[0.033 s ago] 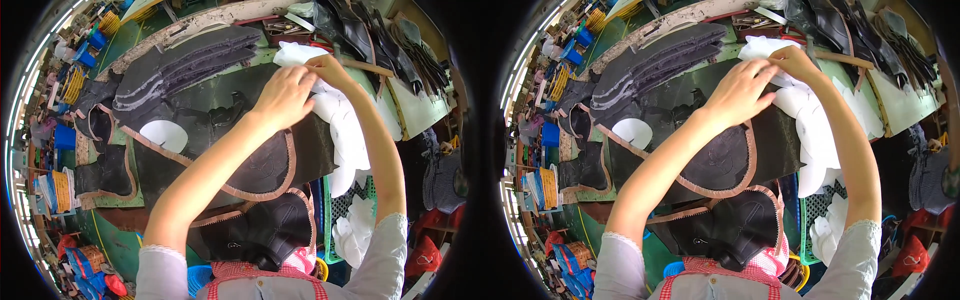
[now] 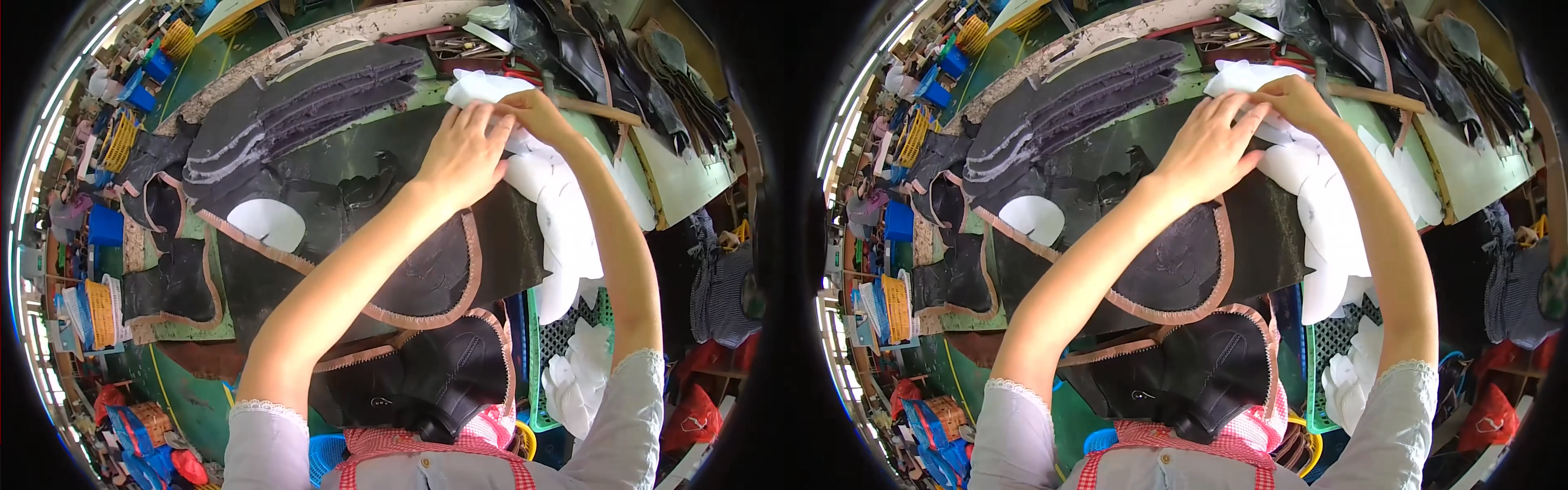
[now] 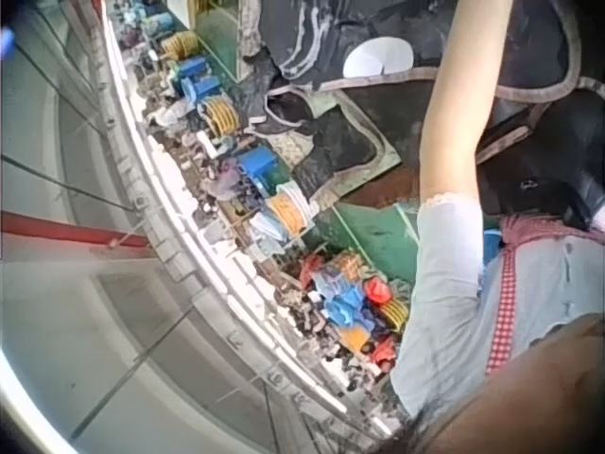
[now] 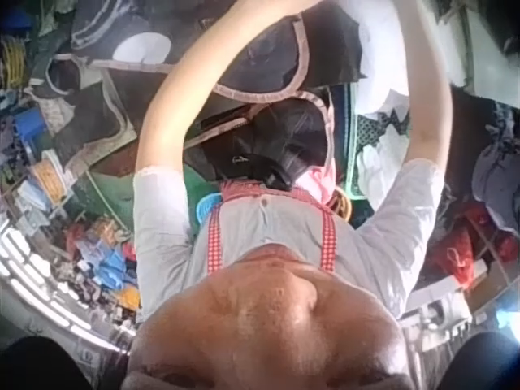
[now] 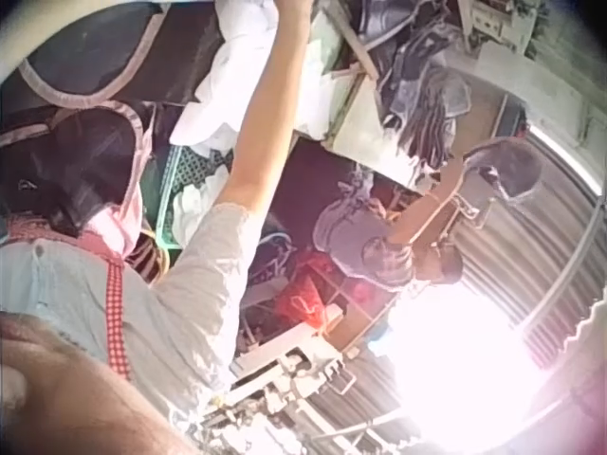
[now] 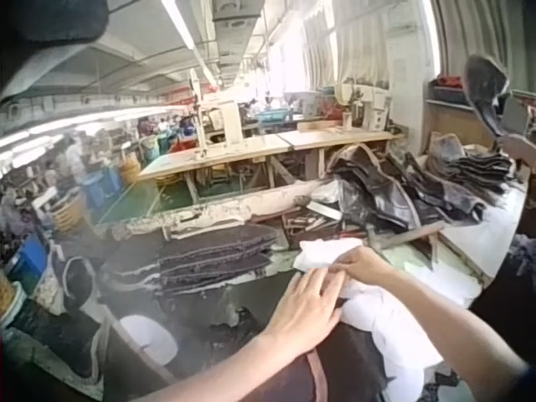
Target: Assembling shoe uppers by fitting inner linings and reinforcements into leather pieces.
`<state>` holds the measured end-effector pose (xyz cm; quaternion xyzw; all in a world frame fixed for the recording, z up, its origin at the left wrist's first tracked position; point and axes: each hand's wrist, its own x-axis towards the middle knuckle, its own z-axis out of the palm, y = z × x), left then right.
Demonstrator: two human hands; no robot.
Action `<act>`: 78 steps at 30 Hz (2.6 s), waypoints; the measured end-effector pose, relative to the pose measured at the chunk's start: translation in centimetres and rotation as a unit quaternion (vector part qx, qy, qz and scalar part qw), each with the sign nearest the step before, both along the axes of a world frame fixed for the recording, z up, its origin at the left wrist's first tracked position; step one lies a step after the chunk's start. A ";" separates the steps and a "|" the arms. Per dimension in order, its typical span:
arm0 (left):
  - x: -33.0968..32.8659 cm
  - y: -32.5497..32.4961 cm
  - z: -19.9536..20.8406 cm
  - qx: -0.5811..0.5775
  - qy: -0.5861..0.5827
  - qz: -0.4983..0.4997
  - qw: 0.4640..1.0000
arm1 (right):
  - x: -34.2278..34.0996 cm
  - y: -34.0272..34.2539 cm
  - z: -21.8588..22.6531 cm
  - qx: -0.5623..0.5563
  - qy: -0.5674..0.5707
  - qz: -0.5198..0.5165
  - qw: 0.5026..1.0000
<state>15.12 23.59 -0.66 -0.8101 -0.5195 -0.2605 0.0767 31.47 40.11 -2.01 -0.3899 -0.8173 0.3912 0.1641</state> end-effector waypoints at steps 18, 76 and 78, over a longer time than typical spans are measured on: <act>-1.7 -0.9 -1.7 -0.061 -0.009 0.080 0.995 | 0.9 -0.7 3.2 -0.032 -0.030 0.156 0.987; -8.6 -21.4 5.8 -0.192 0.026 0.023 0.981 | 1.1 -28.3 2.1 0.207 -0.047 0.266 0.940; -11.0 -20.8 5.3 -0.249 0.097 0.043 0.963 | 1.4 -28.4 2.3 0.193 -0.047 0.267 0.943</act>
